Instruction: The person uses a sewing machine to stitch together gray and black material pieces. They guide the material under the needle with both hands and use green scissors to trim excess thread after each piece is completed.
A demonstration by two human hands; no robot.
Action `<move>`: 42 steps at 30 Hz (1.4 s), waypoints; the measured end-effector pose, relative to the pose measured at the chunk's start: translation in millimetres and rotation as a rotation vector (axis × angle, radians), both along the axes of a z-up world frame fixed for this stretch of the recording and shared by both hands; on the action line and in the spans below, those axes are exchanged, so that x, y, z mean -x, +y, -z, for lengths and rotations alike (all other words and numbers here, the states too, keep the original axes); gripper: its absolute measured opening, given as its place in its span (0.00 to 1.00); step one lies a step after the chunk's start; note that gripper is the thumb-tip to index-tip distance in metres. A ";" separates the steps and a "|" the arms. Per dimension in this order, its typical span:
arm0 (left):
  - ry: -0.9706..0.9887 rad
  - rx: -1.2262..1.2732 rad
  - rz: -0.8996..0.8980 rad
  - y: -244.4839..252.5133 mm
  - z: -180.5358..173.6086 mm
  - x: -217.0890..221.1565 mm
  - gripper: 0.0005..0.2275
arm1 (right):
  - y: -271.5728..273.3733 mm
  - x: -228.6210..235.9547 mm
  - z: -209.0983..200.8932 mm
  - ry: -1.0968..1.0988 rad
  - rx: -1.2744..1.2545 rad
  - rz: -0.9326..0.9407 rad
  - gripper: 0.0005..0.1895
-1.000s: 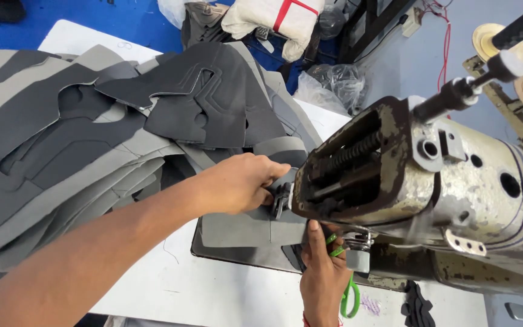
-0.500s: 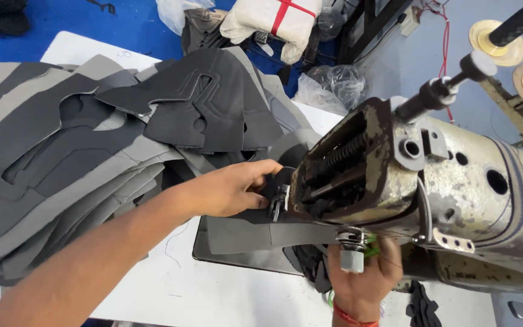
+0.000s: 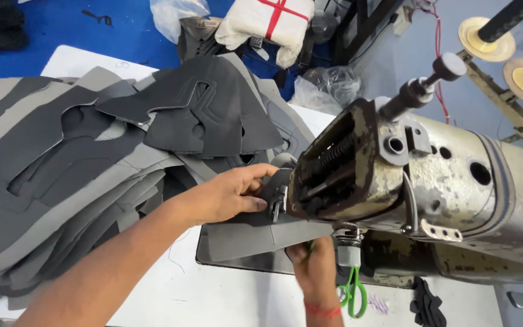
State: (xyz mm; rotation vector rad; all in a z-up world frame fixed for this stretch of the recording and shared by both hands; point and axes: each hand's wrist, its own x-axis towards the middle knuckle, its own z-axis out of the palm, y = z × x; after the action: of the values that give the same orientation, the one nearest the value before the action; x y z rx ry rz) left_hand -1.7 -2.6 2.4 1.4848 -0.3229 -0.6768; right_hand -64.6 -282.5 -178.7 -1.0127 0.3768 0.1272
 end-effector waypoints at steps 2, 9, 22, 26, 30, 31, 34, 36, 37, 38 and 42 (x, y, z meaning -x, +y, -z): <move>-0.010 -0.002 -0.026 1.1 -3.3 1.8 0.23 | -5.7 -24.7 2.9 -0.030 -0.136 -0.076 0.09; -0.021 0.009 -0.039 1.8 4.6 4.5 0.25 | -8.9 -51.4 -7.3 -0.079 0.275 -0.215 0.17; 0.029 0.010 -0.044 -0.6 -7.5 5.2 0.26 | -93.5 -76.2 176.7 -0.022 1.789 -0.454 0.30; 0.113 0.029 -0.067 1.5 0.3 15.9 0.26 | -108.8 -84.2 183.3 -0.061 1.607 -0.375 0.25; 0.104 0.088 -0.111 7.3 -13.4 6.4 0.28 | -127.8 -145.4 173.3 -0.141 1.359 -0.240 0.17; 0.118 0.086 -0.120 4.8 -18.9 14.0 0.28 | -144.9 -136.2 173.2 -0.125 1.308 -0.232 0.16; 0.058 -0.046 -0.128 1.2 -20.9 19.2 0.27 | -149.4 -127.7 146.3 -0.150 1.133 -0.147 0.10; 0.009 -0.054 -0.116 0.5 -24.1 18.8 0.27 | -90.4 -76.0 46.1 -0.170 1.012 -0.086 0.07; -0.030 -0.061 -0.110 0.3 -24.0 21.1 0.27 | -64.8 -45.4 -14.3 -0.176 0.953 -0.064 0.06; -0.027 -0.060 -0.111 1.0 -23.8 21.3 0.27 | -48.1 -35.0 -45.2 -0.181 0.894 -0.041 0.05; -0.088 -0.027 -0.071 2.5 -17.4 21.1 0.24 | 3.7 13.4 -134.3 -0.145 0.748 0.088 0.05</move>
State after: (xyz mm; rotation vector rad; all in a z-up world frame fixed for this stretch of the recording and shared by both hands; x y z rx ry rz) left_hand -22.8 -0.1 19.8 1.5475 -0.3276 -0.5627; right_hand -78.0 -278.8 -44.4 -1.7280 0.3399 -0.1833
